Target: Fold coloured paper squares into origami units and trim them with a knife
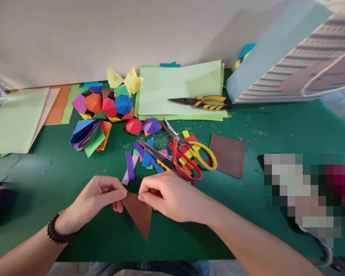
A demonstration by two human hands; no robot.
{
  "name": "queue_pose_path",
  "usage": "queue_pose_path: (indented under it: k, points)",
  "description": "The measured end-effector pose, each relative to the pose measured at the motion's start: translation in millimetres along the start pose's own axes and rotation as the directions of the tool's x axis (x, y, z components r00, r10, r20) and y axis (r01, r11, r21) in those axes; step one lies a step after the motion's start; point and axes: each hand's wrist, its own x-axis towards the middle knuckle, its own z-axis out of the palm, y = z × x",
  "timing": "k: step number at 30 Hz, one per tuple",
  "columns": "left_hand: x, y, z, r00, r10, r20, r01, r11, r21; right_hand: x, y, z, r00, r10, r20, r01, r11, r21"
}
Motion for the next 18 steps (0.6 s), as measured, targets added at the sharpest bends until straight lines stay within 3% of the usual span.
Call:
queue_pose_path:
  k: [3, 7, 14, 18]
  points:
    - [-1, -3, 4.3, 0.995, 0.069, -0.066, -0.064, 0.995, 0.077, 0, 0, 6, 0.997, -0.057, -0.055, 0.052, 0.995, -0.085]
    - [-2, -9, 2.9, 0.993, 0.106, -0.043, -0.099, 0.985, 0.143, -2, 1, 13, 0.995, -0.088, -0.042, 0.083, 0.990, -0.115]
    - [-6, -3, -19.4, 0.969, 0.025, 0.245, -0.023, 1.000, -0.013, -5, 4, 8, 0.998, -0.041, 0.042, 0.039, 0.999, 0.037]
    - [-4, 0, -26.0, 0.956, 0.002, 0.293, 0.023, 0.996, -0.082, -2, 1, 6, 0.999, -0.017, 0.042, 0.013, 0.995, 0.099]
